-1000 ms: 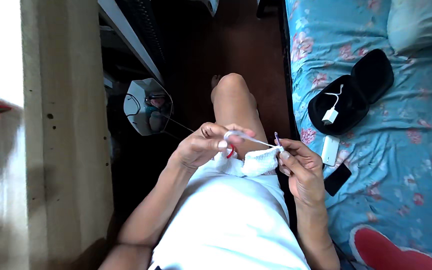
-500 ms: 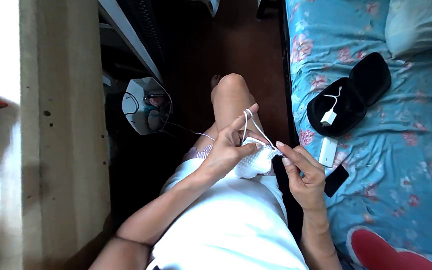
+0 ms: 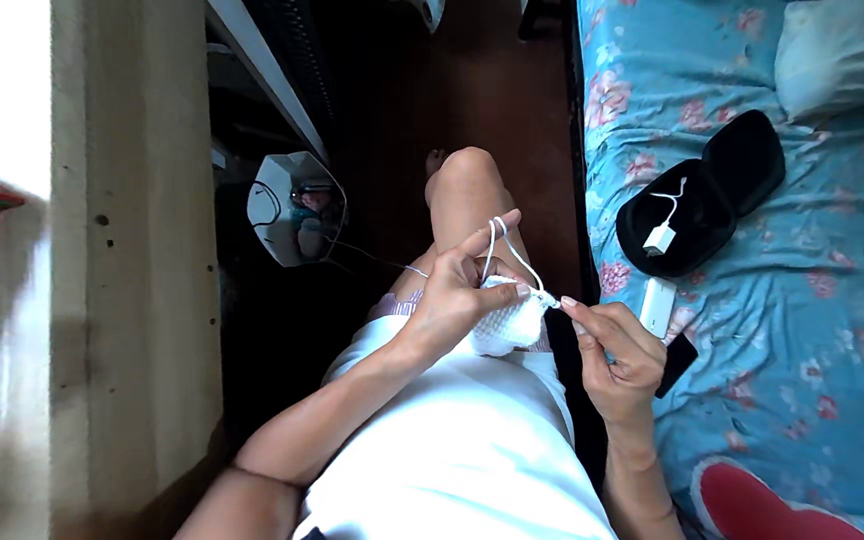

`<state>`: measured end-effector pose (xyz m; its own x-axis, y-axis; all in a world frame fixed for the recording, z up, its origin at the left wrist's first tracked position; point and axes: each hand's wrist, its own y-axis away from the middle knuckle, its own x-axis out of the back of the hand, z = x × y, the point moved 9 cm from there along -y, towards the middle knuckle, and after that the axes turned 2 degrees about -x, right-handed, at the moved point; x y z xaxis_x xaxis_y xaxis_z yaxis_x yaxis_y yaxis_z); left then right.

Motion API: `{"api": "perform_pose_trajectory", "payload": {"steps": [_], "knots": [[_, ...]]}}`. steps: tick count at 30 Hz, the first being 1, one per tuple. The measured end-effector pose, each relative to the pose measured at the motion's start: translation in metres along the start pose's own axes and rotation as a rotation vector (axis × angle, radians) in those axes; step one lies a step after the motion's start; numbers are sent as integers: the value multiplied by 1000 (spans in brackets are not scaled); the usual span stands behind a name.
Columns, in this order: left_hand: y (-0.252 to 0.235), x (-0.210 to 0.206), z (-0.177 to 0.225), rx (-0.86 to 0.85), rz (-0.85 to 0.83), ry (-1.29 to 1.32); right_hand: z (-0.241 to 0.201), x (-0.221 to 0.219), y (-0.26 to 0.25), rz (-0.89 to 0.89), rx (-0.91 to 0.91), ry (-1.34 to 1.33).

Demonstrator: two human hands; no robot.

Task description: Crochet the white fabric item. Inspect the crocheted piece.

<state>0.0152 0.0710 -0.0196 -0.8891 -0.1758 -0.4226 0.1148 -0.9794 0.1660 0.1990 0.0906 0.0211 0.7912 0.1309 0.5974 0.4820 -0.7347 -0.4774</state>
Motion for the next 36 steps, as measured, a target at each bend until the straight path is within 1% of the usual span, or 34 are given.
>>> {"api": "perform_pose_trajectory", "payload": {"steps": [6, 11, 14, 17, 21, 23, 24, 25, 26, 29, 30, 31, 32, 33, 34, 35, 36], "knots": [[1, 1, 1, -20, -9, 21, -16, 2, -3, 35, 77, 210], [1, 3, 2, -49, 12, -24, -31, 1, -3, 45, 132, 420], [2, 4, 3, -60, 16, -58, -35, 0, -4, 43, 143, 476], [2, 3, 3, -59, 13, -71, -30, -1, -4, 36, 127, 390], [2, 3, -2, -13, 3, 4, -19, -5, -3, 29, 85, 228], [3, 2, -3, 7, -5, 38, -12, -6, -3, 10, 19, 73], [3, 1, -1, -11, -6, 29, -8, -7, -3, 0, -28, -17], [5, -1, 3, -70, -10, -23, -5, -8, -3, -6, -76, -93], [8, -4, 10, -183, -18, -129, -5, -9, -3, -8, -115, -138], [27, -22, 28, -731, 0, -540, -17, -12, -8, 5, -187, -108], [34, -28, 27, -847, 22, -630, -21, -14, -11, 10, -216, -95], [39, -31, 24, -908, 46, -667, -23, -17, -13, 16, -253, -101], [40, -31, 21, -914, 62, -642, -23, -19, -15, 27, -292, -144], [39, -27, 19, -857, 67, -552, -21, -21, -17, 33, -326, -226], [35, -22, 17, -747, 70, -417, -20, -22, -19, 40, -339, -318], [29, -17, 15, -598, 65, -272, -19, -22, -21, 47, -318, -364], [23, -12, 12, -436, 56, -141, -20, -21, -20, 55, -262, -343]]}}
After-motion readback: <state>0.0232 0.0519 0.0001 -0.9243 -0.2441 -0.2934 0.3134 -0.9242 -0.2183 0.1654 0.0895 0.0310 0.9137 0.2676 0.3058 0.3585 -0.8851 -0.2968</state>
